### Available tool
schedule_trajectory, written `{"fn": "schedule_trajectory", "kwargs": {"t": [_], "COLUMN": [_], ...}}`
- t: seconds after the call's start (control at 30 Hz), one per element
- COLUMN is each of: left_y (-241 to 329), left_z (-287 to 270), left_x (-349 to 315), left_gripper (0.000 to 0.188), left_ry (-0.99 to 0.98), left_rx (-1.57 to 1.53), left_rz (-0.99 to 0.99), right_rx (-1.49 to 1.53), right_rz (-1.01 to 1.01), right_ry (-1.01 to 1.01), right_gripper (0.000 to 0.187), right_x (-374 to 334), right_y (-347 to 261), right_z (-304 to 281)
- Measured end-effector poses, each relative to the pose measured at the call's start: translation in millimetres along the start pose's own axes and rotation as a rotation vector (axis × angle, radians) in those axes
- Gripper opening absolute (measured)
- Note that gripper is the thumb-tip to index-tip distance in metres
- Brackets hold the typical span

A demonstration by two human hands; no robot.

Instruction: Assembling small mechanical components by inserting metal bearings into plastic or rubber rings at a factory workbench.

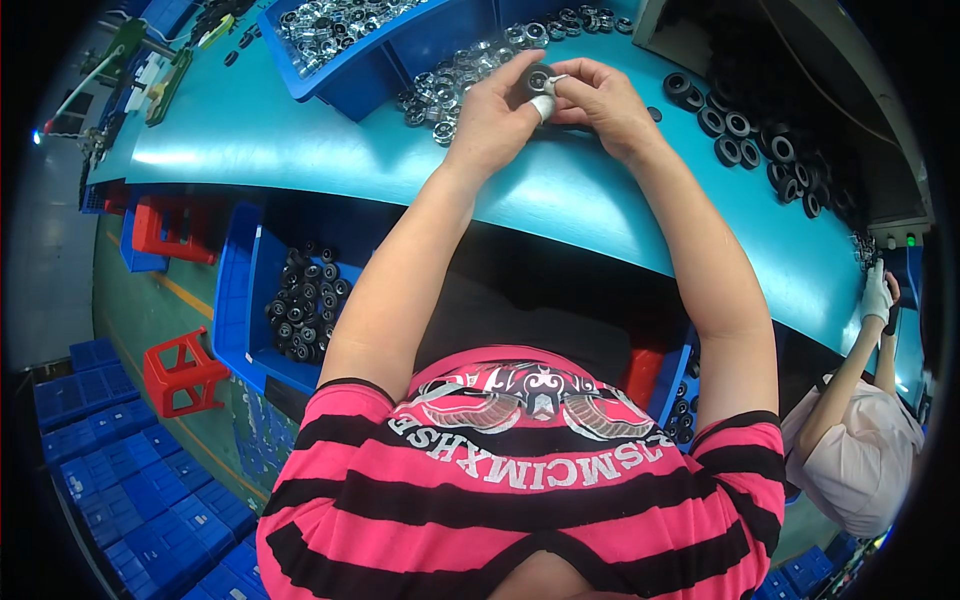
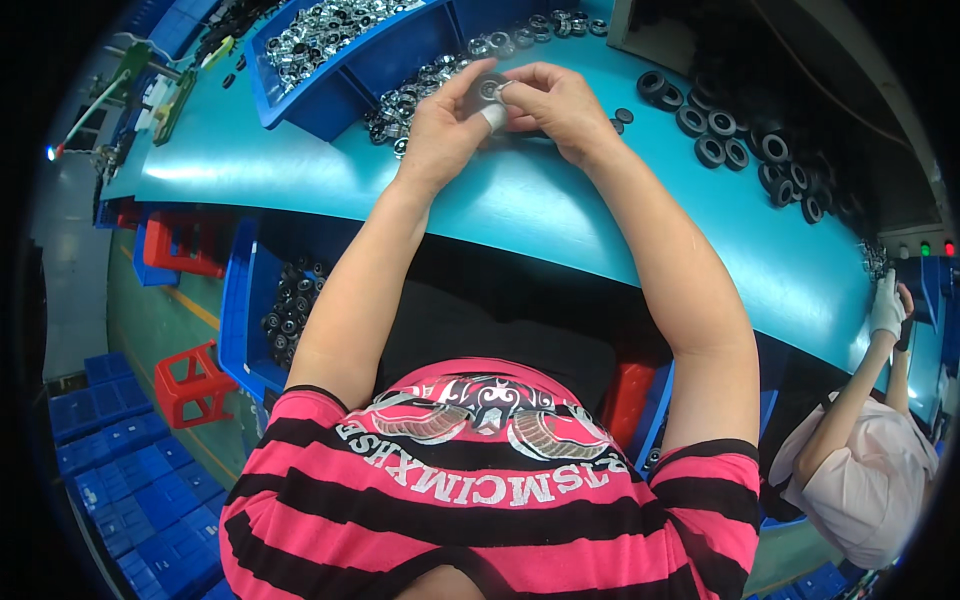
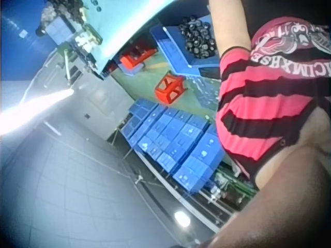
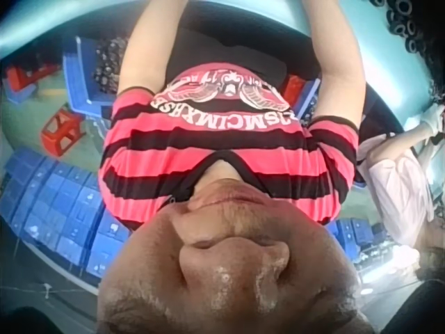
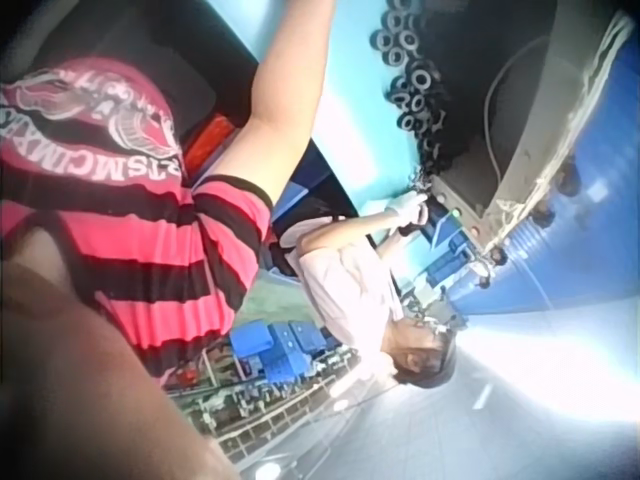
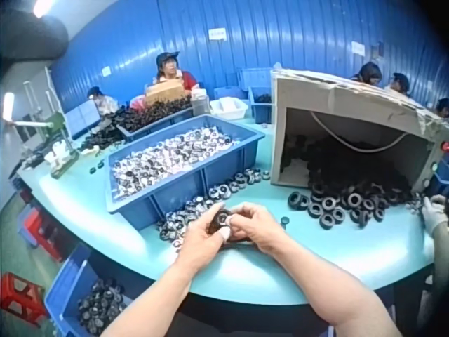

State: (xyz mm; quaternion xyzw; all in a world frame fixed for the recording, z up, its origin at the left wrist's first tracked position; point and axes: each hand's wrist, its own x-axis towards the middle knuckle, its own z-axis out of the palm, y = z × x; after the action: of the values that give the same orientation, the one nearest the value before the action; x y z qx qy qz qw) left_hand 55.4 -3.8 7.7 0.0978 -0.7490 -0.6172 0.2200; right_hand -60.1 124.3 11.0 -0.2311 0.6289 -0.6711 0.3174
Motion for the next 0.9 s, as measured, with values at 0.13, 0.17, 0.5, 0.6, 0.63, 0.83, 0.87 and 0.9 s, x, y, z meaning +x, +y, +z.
{"fn": "schedule_trajectory", "kwargs": {"t": [0.13, 0.17, 0.5, 0.6, 0.63, 0.83, 0.87, 0.9], "left_y": [5, 6, 14, 10, 10, 16, 12, 9], "left_z": [0, 1, -2, -3, -3, -3, -3, -3], "left_x": [-1, -2, -2, -2, -3, -6, -5, -4], "left_gripper": [0.052, 0.052, 0.046, 0.045, 0.045, 0.043, 0.043, 0.042], "left_ry": [-0.013, -0.011, -0.067, -0.097, -0.088, -0.036, -0.013, 0.009], "left_rx": [0.084, 0.092, -0.051, -0.064, -0.064, -0.055, -0.032, -0.009], "left_rz": [0.016, 0.012, -0.038, -0.007, -0.006, 0.070, 0.089, 0.107], "right_rx": [0.008, 0.008, 0.112, 0.158, 0.160, 0.175, 0.178, 0.036], "right_rz": [0.029, 0.042, 0.075, 0.044, 0.026, -0.065, -0.078, -0.136], "right_ry": [-0.008, -0.006, -0.106, -0.174, -0.178, -0.185, -0.184, -0.124], "right_gripper": [0.036, 0.036, 0.042, 0.046, 0.046, 0.040, 0.038, 0.035], "right_x": [1, 0, 0, 1, 1, -1, -2, 0], "right_y": [2, 1, -2, -3, -1, -1, -4, -7], "right_z": [-1, -1, -6, -12, -11, -5, -4, -6]}}
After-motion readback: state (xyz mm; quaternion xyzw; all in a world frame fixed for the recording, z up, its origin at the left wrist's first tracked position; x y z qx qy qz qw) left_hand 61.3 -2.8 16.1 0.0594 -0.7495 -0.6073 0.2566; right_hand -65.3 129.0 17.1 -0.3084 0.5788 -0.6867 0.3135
